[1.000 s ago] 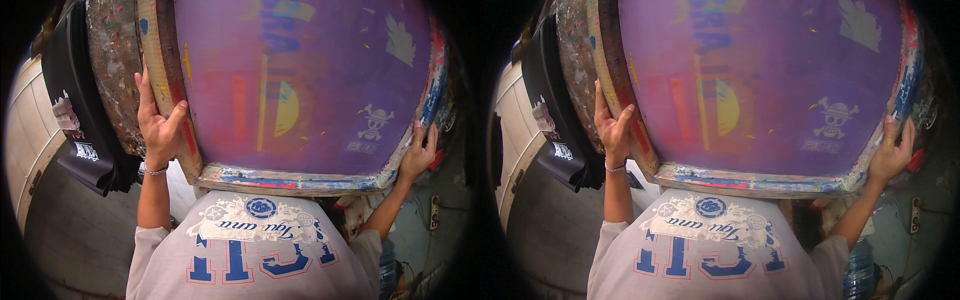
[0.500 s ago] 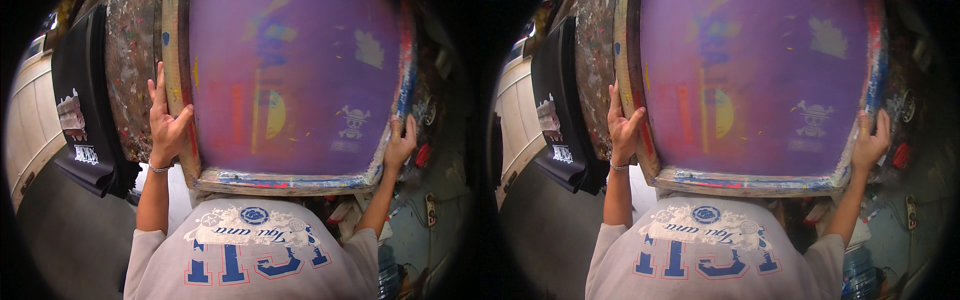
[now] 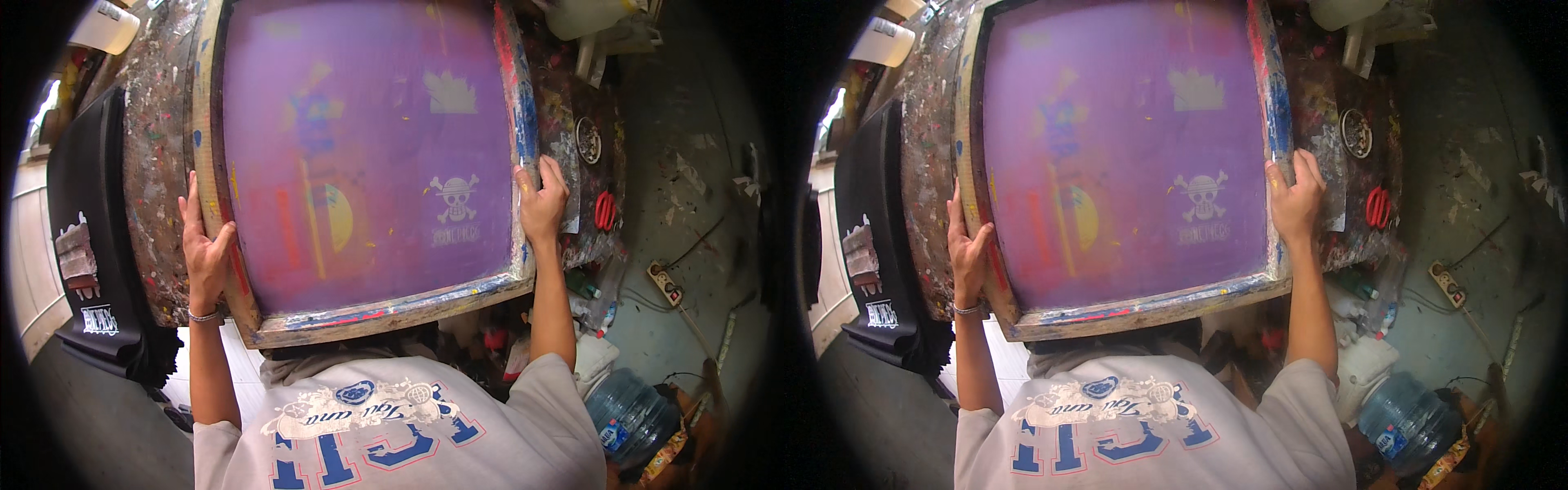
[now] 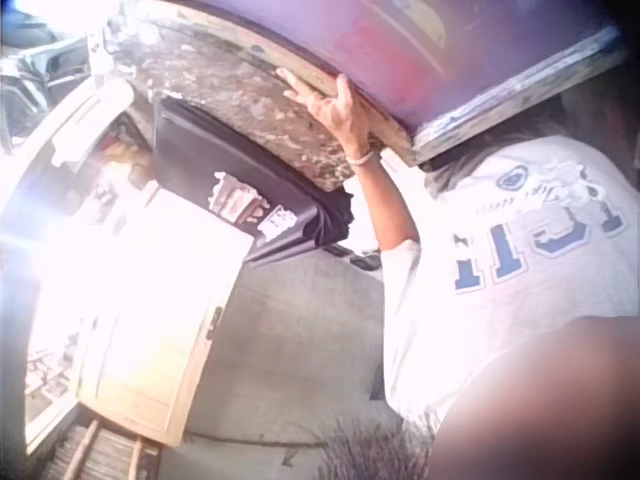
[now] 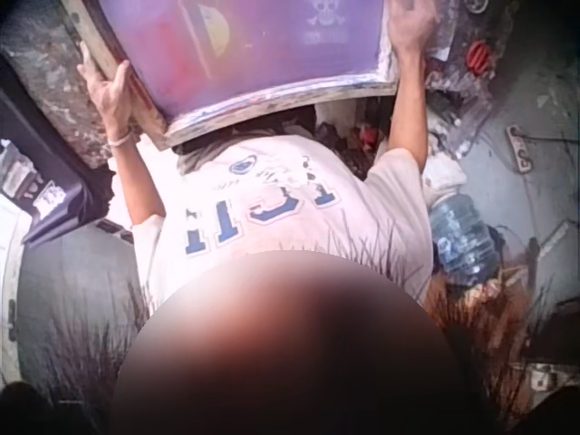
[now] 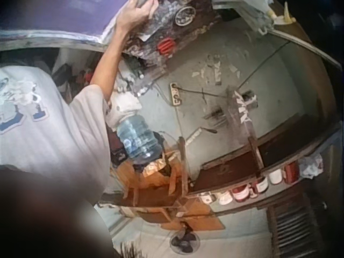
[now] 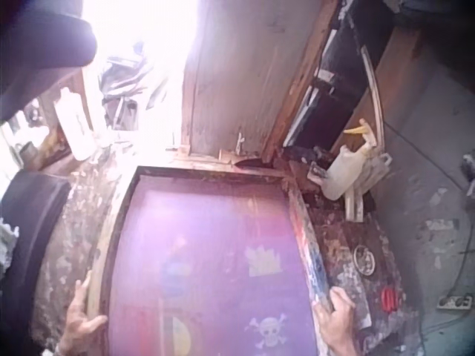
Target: The person secures a screen printing frame to a workbench using clamps, then wipes the frame edges with a cloth. The person repeatedly lifts and repositions the screen printing frame on the workbench.
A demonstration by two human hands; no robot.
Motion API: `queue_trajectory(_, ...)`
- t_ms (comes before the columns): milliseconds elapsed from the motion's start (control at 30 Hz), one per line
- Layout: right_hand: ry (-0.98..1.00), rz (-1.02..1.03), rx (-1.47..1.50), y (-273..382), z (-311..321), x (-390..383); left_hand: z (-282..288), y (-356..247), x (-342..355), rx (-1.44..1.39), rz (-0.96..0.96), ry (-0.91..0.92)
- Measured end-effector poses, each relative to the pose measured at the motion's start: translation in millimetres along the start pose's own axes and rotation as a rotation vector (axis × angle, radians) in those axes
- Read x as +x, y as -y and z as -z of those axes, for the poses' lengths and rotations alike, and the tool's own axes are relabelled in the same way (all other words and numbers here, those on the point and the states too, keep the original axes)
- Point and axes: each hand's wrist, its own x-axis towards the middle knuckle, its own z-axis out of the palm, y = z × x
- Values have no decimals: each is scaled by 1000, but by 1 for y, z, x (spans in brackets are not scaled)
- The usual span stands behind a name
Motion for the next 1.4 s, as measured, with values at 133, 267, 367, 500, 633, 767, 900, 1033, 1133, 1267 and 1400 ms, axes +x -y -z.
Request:
queue_trajectory(133, 21, -24, 16, 4, 2, -1, 2, 2, -1, -96, -1, 16)
queue_trajectory(267, 30, -35, 37, -1, -1, -1, 4, 3, 0, -95, -1, 17)
queue_trajectory(367, -6, 14, 14, -3, -1, -2, 2, -4, 1, -44, -25, -5)
queue_trajectory(500, 11, 32, -169, 1, 2, -1, 1, -5, 2, -23, -24, -7)
queue_trajectory(633, 146, 292, -373, 62, 1, -17, -1, -9, 2, 23, -41, -23)
queue_trajectory(767, 440, 392, -320, 92, -16, -44, -2, -7, 4, 48, -59, -34)
queue_trajectory(900, 545, 443, -351, 92, -15, -58, -2, -9, 4, 55, -43, -46)
queue_trajectory(1033, 561, 462, -374, 96, -7, -64, -3, -7, 2, 43, -45, -60)
queue_trajectory(1133, 511, 471, -396, 98, -16, -63, -2, -9, 3, 49, -52, -47)
queue_trajectory(1267, 559, 443, -401, 106, -16, -70, -2, -5, 3, 70, -78, -37)
queue_trajectory(1400, 612, 474, -325, 129, -9, -78, -2, -8, 2, 45, -55, -49)
